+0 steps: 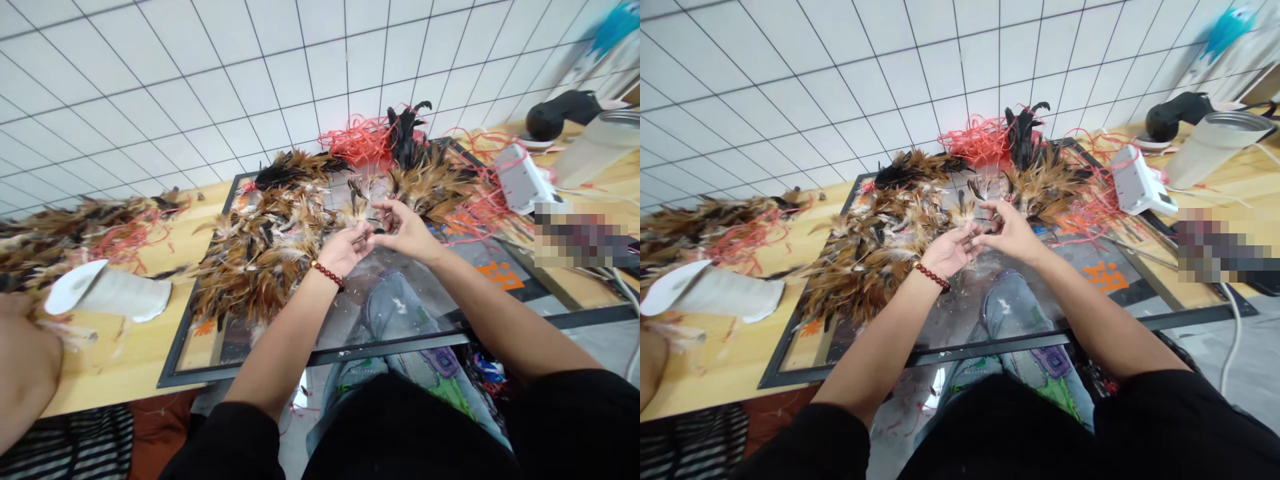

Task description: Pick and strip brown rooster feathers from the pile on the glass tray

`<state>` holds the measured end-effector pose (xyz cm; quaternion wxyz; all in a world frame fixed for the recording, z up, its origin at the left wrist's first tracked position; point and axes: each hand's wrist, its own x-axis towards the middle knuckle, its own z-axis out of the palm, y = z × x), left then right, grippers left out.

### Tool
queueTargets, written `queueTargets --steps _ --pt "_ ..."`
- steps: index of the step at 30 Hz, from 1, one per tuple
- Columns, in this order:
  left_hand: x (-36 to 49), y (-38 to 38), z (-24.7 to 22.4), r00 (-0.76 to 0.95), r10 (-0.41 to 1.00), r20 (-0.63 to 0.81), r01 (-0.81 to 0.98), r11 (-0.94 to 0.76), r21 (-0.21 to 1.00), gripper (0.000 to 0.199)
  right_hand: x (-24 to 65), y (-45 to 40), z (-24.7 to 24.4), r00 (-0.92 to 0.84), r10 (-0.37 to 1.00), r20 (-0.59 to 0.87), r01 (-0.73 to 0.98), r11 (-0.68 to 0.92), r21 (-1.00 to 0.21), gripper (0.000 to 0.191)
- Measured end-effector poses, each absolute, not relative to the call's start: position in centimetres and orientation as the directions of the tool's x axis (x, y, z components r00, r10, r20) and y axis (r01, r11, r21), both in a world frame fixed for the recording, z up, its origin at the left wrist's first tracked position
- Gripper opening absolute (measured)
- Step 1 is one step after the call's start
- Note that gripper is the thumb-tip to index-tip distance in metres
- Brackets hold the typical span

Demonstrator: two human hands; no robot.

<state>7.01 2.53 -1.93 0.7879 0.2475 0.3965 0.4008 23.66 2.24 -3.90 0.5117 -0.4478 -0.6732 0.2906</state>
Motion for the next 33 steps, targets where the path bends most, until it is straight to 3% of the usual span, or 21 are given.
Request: queueTargets --steps 3,6,10,12,18,21,23,25,26,29,33 --pt "7.2 2.3 -2.0 0.401 0.811 -0.426 -0.421 0.576 0.701 0.007 23.3 1.9 -4.1 -0.076 0.833 0.548 0.475 0.513 -0.715 0.062" --pt "7.3 2.2 -1.8 0.429 0.804 -0.411 -0.418 0.580 0.699 0.007 23.6 1.9 -4.0 -0.037 0.808 0.588 0.586 0.494 -0.642 0.056" --pt "7.1 2.7 -1.4 0.214 0.907 -0.364 -0.566 0.419 0.710 0.011 25.2 2.4 -3.7 0.015 0.793 0.609 0.695 0.430 -0.577 0.029" --pt "7.0 3.1 -1.2 0.109 0.921 -0.374 -0.631 0.355 0.690 0.013 26.0 2.7 -3.8 0.000 0.813 0.582 0.767 0.373 -0.521 0.018" --pt "7.0 3.2 -0.7 0.052 0.920 -0.388 -0.670 0.320 0.670 0.016 26.2 2.8 -5.0 -0.172 0.917 0.360 0.918 0.282 -0.280 0.023" --pt "7.0 3.1 -0.8 0.055 0.923 -0.381 -0.668 0.318 0.673 0.016 25.9 2.9 -4.9 -0.162 0.943 0.290 0.906 0.259 -0.335 0.017" --pt "7.0 3.1 -0.9 0.057 0.921 -0.385 -0.666 0.322 0.673 0.016 25.8 3.0 -4.4 -0.063 0.960 0.271 0.791 0.214 -0.573 0.012" --pt "7.0 3.1 -1.0 0.058 0.920 -0.388 -0.664 0.326 0.673 0.015 25.7 3.0 -3.7 0.053 0.983 0.174 0.490 0.126 -0.862 0.013" --pt "7.0 3.1 -1.0 0.062 0.920 -0.388 -0.662 0.329 0.674 0.014 25.6 2.9 -3.4 0.075 0.993 0.094 0.301 0.067 -0.951 0.018" --pt "7.2 2.8 -1.1 0.103 0.916 -0.389 -0.624 0.364 0.692 0.012 25.0 2.6 -2.5 0.028 0.997 -0.077 -0.099 -0.074 -0.992 0.031" --pt "7.6 2.2 -1.1 0.205 0.890 -0.408 -0.528 0.452 0.719 0.013 24.0 2.1 -2.1 0.033 0.996 -0.086 -0.257 -0.075 -0.964 0.039"
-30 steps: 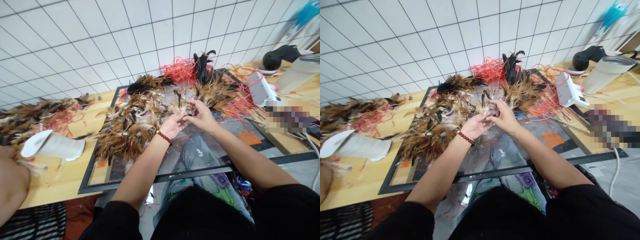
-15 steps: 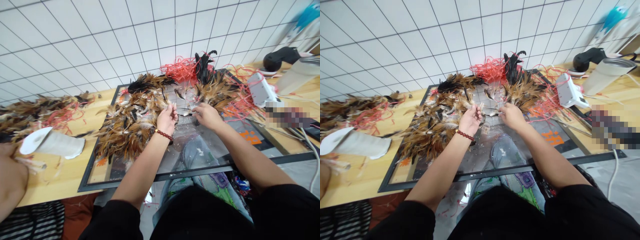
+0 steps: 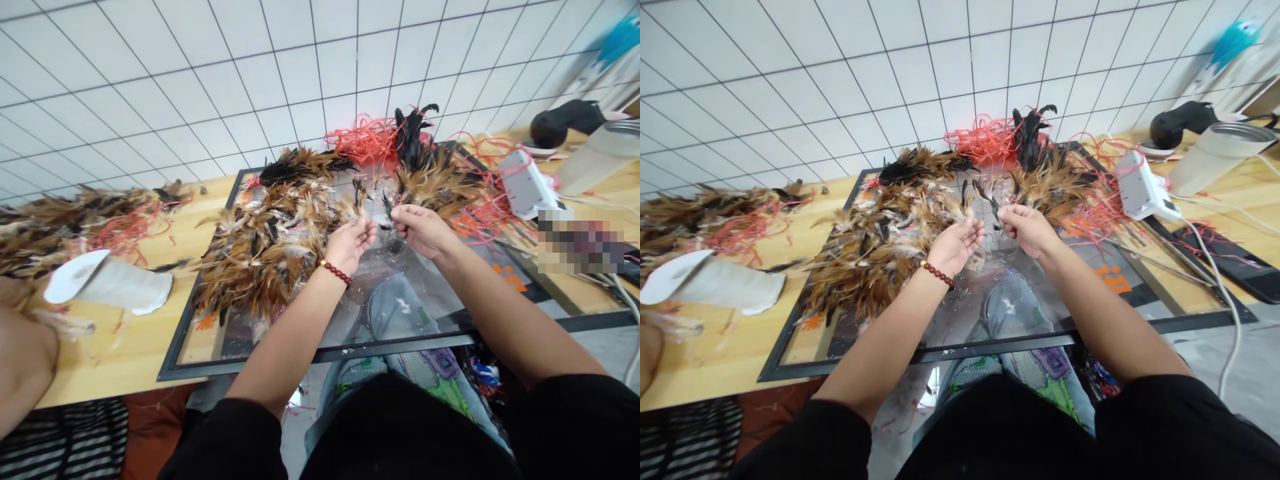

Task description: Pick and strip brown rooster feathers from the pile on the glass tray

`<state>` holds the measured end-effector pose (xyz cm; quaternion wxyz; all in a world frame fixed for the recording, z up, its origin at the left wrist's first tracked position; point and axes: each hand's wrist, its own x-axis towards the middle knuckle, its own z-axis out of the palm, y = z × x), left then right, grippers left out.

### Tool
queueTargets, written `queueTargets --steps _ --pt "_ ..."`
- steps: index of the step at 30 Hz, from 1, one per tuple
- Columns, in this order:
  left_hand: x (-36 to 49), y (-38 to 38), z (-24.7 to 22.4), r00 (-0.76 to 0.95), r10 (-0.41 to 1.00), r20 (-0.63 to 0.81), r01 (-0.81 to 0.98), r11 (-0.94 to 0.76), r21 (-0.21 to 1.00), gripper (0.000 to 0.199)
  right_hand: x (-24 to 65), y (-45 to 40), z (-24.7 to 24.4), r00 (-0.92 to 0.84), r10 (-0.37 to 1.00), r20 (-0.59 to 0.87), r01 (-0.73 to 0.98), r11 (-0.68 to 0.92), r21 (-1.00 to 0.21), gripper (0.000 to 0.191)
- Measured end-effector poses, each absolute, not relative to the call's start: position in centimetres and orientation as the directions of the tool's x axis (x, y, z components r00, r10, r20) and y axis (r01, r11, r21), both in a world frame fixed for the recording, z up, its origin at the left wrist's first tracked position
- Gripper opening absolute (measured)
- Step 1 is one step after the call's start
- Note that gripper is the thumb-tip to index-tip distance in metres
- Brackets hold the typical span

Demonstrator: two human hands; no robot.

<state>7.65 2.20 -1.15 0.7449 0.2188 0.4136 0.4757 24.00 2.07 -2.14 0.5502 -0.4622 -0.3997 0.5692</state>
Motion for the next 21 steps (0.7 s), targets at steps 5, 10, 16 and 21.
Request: queueTargets --steps 5,10,16,21 --pt "8.1 1.7 -1.7 0.313 0.857 -0.410 -0.482 0.515 0.709 0.012 22.3 1.6 -2.6 0.045 0.999 -0.029 -0.273 -0.016 -0.962 0.039" --pt "8.3 1.6 -2.2 0.361 0.844 -0.396 -0.459 0.531 0.712 0.012 21.5 1.5 -3.1 0.057 0.996 -0.072 -0.305 -0.051 -0.951 0.043" --pt "8.6 1.3 -2.2 0.333 0.879 -0.341 -0.446 0.466 0.764 0.013 21.3 1.3 -3.2 0.078 0.995 -0.056 -0.292 -0.031 -0.956 0.043" --pt "8.4 1.6 -2.0 0.285 0.902 -0.324 -0.510 0.429 0.746 0.015 21.4 1.2 -2.9 0.022 0.999 -0.035 -0.263 -0.028 -0.964 0.043"
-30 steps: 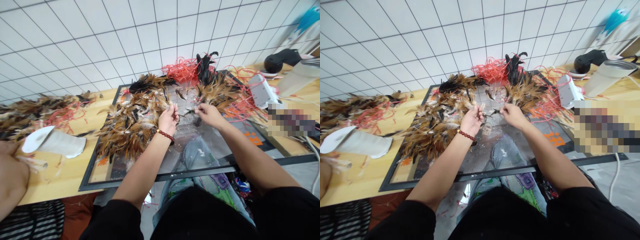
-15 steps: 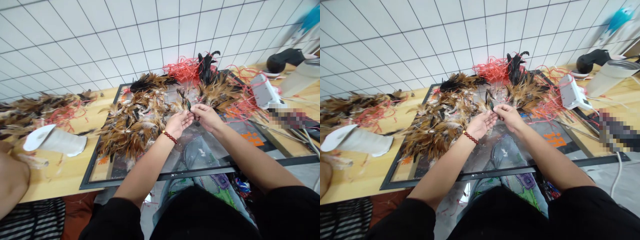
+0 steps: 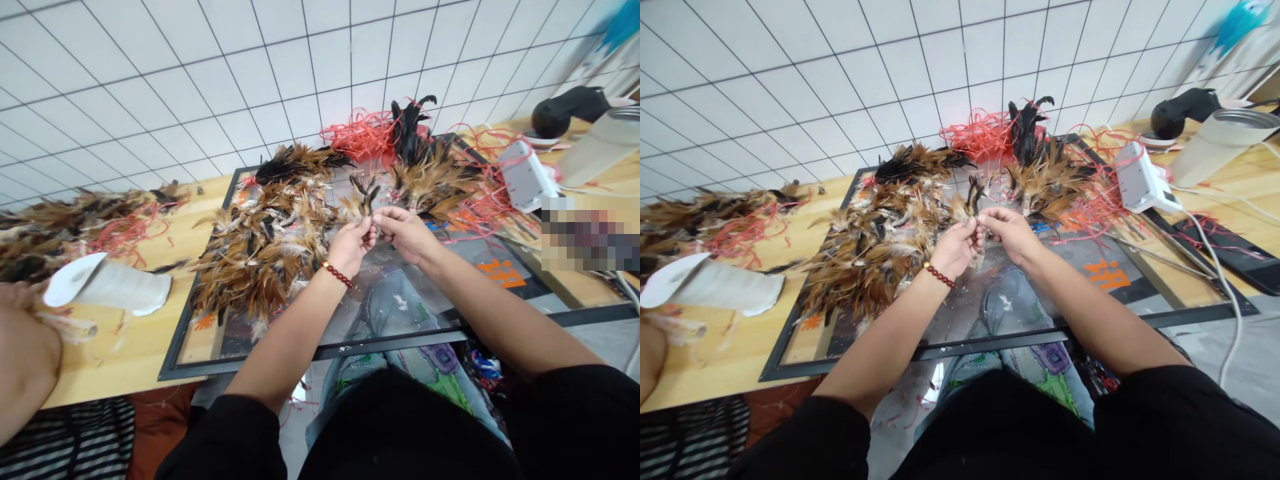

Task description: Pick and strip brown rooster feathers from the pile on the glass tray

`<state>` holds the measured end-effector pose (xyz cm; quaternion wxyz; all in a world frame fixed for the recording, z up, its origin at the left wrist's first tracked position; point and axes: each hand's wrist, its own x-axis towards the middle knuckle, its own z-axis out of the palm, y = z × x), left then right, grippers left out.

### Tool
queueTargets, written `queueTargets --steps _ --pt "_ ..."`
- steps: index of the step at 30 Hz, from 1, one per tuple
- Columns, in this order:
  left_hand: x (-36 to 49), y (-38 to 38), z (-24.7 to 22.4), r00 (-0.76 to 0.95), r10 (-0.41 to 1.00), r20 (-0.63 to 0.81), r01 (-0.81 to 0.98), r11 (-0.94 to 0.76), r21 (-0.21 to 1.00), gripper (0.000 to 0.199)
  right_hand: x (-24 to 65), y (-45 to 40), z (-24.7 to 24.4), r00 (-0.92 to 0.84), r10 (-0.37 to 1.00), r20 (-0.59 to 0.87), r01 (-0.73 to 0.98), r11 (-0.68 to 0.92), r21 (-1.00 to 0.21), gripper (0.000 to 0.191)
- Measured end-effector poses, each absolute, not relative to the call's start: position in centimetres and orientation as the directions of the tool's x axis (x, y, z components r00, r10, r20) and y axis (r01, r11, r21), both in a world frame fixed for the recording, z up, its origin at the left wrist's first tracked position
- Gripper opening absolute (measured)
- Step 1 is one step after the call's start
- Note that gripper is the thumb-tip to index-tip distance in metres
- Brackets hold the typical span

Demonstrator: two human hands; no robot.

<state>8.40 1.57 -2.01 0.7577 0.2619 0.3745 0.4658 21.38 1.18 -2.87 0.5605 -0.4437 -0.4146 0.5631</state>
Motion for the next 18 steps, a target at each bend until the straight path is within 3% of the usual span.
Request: queueTargets --steps 4,8,11,15,18 --pt "7.8 2.2 -1.6 0.248 0.919 -0.305 -0.586 0.393 0.709 0.012 22.2 1.7 -3.0 0.091 0.996 0.010 -0.227 0.031 -0.973 0.038" --pt "7.4 2.7 -1.4 0.203 0.931 -0.304 -0.642 0.361 0.676 0.011 23.4 2.4 -3.6 0.171 0.973 0.153 0.014 0.153 -0.988 0.030" --pt "7.4 2.8 -1.4 0.194 0.927 -0.320 -0.664 0.364 0.654 0.011 23.6 2.4 -3.9 0.099 0.969 0.228 0.159 0.211 -0.965 0.035" --pt "7.5 2.8 -1.5 0.208 0.928 -0.309 -0.656 0.367 0.659 0.013 22.4 2.0 -4.3 -0.068 0.978 0.198 0.122 0.206 -0.971 0.054" --pt "7.4 2.7 -1.4 0.199 0.933 -0.300 -0.641 0.355 0.680 0.013 21.8 1.9 -4.6 -0.112 0.977 0.181 0.080 0.190 -0.978 0.044"
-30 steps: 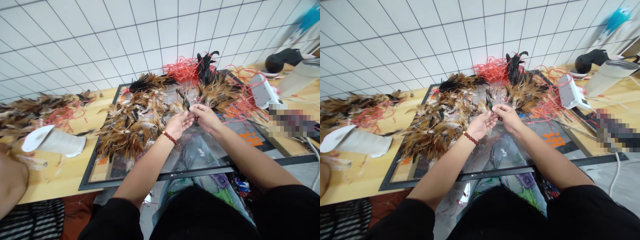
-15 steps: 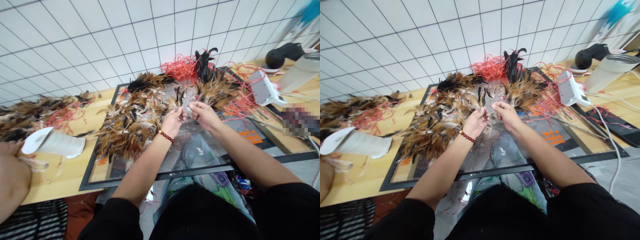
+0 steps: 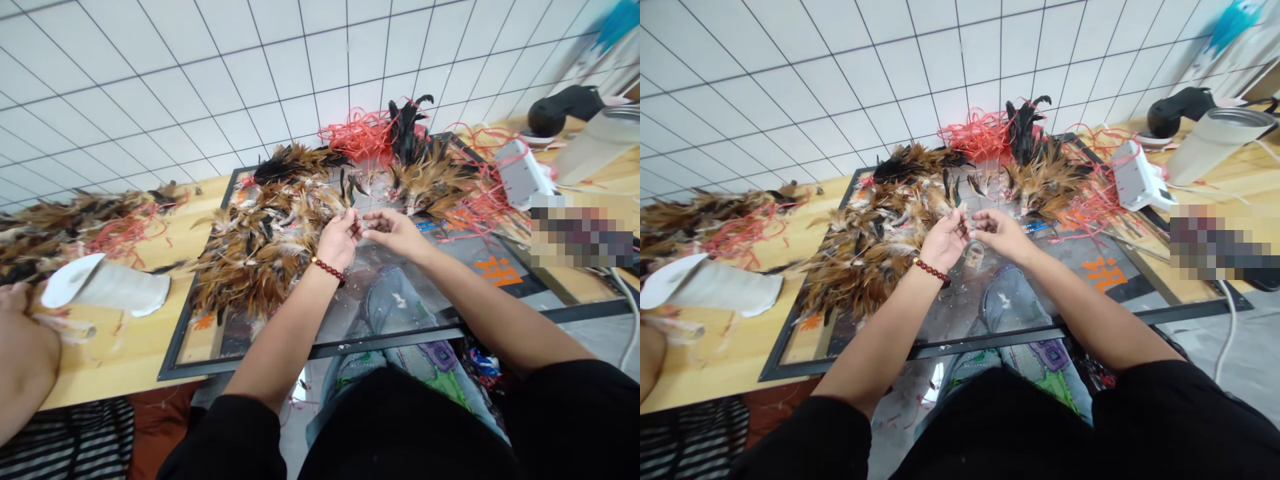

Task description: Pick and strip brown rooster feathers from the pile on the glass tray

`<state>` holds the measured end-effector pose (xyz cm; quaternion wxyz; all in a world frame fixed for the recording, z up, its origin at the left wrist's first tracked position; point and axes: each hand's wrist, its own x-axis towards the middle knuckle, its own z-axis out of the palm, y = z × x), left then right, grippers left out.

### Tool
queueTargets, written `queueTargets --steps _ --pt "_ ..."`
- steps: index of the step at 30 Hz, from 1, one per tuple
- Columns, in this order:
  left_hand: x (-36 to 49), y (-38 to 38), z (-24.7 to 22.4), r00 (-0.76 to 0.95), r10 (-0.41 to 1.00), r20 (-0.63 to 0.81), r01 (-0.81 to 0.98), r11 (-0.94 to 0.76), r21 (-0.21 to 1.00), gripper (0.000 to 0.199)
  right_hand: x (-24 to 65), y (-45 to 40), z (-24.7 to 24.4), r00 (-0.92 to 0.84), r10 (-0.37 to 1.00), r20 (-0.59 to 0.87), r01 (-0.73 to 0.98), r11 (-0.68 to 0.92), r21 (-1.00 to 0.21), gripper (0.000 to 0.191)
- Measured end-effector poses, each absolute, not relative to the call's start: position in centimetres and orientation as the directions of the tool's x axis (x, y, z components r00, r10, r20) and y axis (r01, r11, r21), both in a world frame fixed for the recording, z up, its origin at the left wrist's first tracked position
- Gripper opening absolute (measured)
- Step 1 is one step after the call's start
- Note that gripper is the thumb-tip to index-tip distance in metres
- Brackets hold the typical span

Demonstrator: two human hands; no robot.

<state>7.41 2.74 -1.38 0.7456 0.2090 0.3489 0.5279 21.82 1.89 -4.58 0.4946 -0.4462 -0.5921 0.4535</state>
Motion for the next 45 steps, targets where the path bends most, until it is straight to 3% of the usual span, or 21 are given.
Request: queueTargets --steps 4,7,10,14,21,24,28,33,36,38,40,41,43,45 --pt "7.3 2.7 -1.2 0.176 0.928 -0.327 -0.582 0.366 0.726 0.013 22.5 1.7 -4.0 -0.042 0.934 0.354 0.336 0.347 -0.876 0.024" --pt "7.4 2.4 -1.1 0.158 0.925 -0.347 -0.482 0.379 0.790 0.014 23.4 1.4 -3.2 -0.097 0.844 0.527 0.626 0.463 -0.627 0.022" --pt "7.6 2.0 -0.9 0.155 0.927 -0.341 -0.351 0.375 0.858 0.015 23.9 1.0 -2.8 -0.202 0.795 0.572 0.831 0.448 -0.329 0.026" --pt "8.0 1.7 -1.1 0.159 0.936 -0.313 -0.229 0.343 0.911 0.020 23.8 0.6 -2.7 -0.296 0.775 0.559 0.888 0.438 -0.137 0.030" --pt "7.8 2.0 -1.5 0.252 0.929 -0.271 -0.061 0.295 0.954 0.028 23.5 0.5 -2.5 -0.331 0.756 0.565 0.900 0.433 -0.053 0.031" --pt "7.4 2.5 -1.3 0.194 0.953 -0.234 -0.097 0.256 0.962 0.023 23.9 0.6 -2.4 -0.254 0.758 0.600 0.922 0.378 -0.087 0.029" --pt "6.5 3.3 -0.6 0.058 0.983 -0.174 -0.298 0.184 0.937 0.019 24.8 1.1 -2.8 -0.129 0.798 0.589 0.936 0.294 -0.194 0.028" --pt "5.9 3.6 0.0 0.008 0.987 -0.160 -0.441 0.147 0.885 0.019 24.8 1.7 -4.1 -0.216 0.884 0.415 0.939 0.304 -0.159 0.028" --pt "5.9 3.6 0.0 0.015 0.989 -0.144 -0.442 0.136 0.887 0.019 24.4 2.1 -4.6 -0.247 0.910 0.334 0.944 0.303 -0.127 0.031" --pt "6.0 3.6 -0.2 0.039 0.988 -0.146 -0.394 0.150 0.907 0.019 24.4 2.6 -4.7 -0.235 0.921 0.312 0.938 0.299 -0.175 0.028" --pt "6.0 3.7 -0.3 0.060 0.984 -0.169 -0.338 0.179 0.924 0.020 24.3 3.1 -4.6 -0.143 0.930 0.340 0.900 0.265 -0.347 0.021" --pt "6.0 3.6 -0.4 0.058 0.982 -0.182 -0.321 0.191 0.928 0.020 24.2 3.2 -4.5 -0.060 0.936 0.346 0.833 0.238 -0.499 0.017" --pt "6.0 3.3 -0.4 0.049 0.975 -0.218 -0.309 0.222 0.925 0.020 24.0 3.3 -4.1 0.089 0.965 0.247 0.512 0.168 -0.842 0.015" --pt "6.1 2.8 -0.5 0.051 0.962 -0.270 -0.316 0.272 0.909 0.020 23.5 3.1 -3.7 0.076 0.996 0.051 0.050 0.047 -0.998 0.029"
